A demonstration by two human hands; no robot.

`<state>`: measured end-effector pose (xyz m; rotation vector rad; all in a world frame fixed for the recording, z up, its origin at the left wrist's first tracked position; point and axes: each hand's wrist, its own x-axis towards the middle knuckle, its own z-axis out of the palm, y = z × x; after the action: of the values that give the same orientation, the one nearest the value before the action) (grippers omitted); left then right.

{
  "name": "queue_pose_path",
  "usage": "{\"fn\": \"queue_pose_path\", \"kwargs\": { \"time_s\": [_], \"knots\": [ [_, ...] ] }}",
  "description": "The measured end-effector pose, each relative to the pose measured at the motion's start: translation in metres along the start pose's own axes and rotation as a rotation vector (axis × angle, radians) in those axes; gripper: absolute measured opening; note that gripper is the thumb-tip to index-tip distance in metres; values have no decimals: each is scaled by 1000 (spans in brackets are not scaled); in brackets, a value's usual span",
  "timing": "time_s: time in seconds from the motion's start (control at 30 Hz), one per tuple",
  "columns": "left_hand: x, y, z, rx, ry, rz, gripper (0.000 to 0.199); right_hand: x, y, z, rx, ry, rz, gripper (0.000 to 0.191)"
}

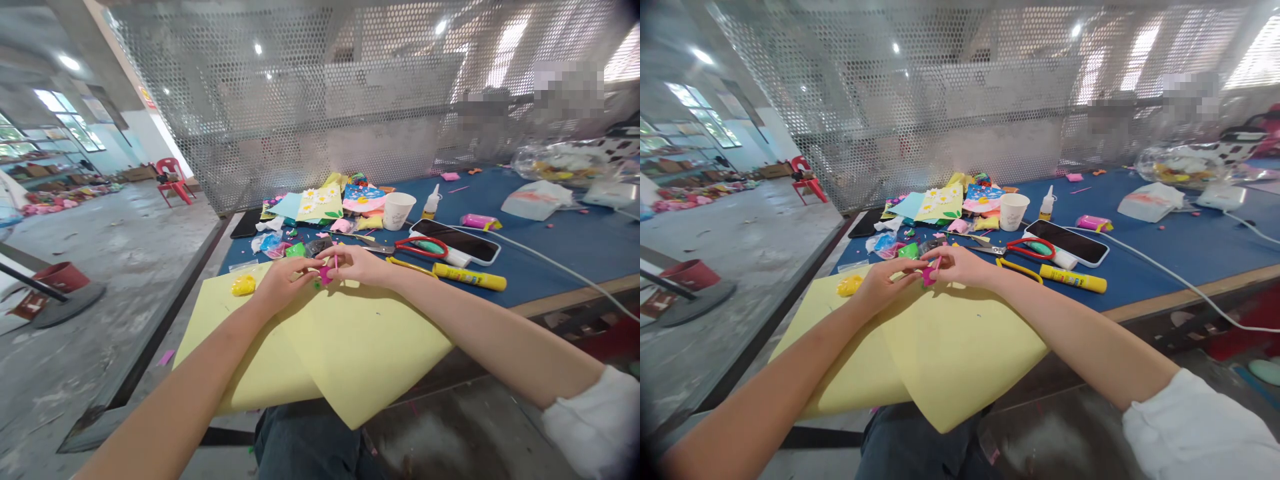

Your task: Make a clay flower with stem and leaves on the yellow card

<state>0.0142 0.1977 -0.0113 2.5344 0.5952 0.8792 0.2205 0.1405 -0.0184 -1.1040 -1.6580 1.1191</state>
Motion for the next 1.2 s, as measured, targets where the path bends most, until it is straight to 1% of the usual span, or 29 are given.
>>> {"fn": "queue_pose_path", "kwargs": {
  "time_s": [0.07, 0.23, 0.43, 0.53, 0.7, 0.8, 0.9, 1.0, 1.07, 1.2],
  "knots": [
    [0, 1, 0, -1, -27, 11, 25, 0, 1, 0, 0, -5, -3, 41],
    [0, 5, -1, -61, -3, -48, 22, -1, 2, 0, -26, -44, -2, 45],
    [1, 9, -1, -98, -18, -72, 16, -2, -1, 0, -30, -63, -1, 47],
    [1, 8, 0, -99, -10, -85, 17, -3, -2, -1, -6, -48, 22, 40],
    [1, 3, -1, -137, 18, -110, 17, -2, -1, -4, 41, 53, 60, 21],
    [1, 0, -1, -124, 36, -126, 17, 0, 3, -6, 35, 60, 14, 17],
    [1, -3, -2, -104, 47, -128, 18, 1, 5, -7, 27, 53, -35, 19],
    [1, -6, -2, -124, 60, -157, 24, 2, 7, -8, 19, 83, -49, 19],
    [0, -7, -2, -178, 63, -202, 33, 4, 8, -9, 22, 111, -57, 18],
    [1, -3, 1, -292, -27, -307, 48, 6, 9, -10, 60, 135, -51, 18]
  ]
}}
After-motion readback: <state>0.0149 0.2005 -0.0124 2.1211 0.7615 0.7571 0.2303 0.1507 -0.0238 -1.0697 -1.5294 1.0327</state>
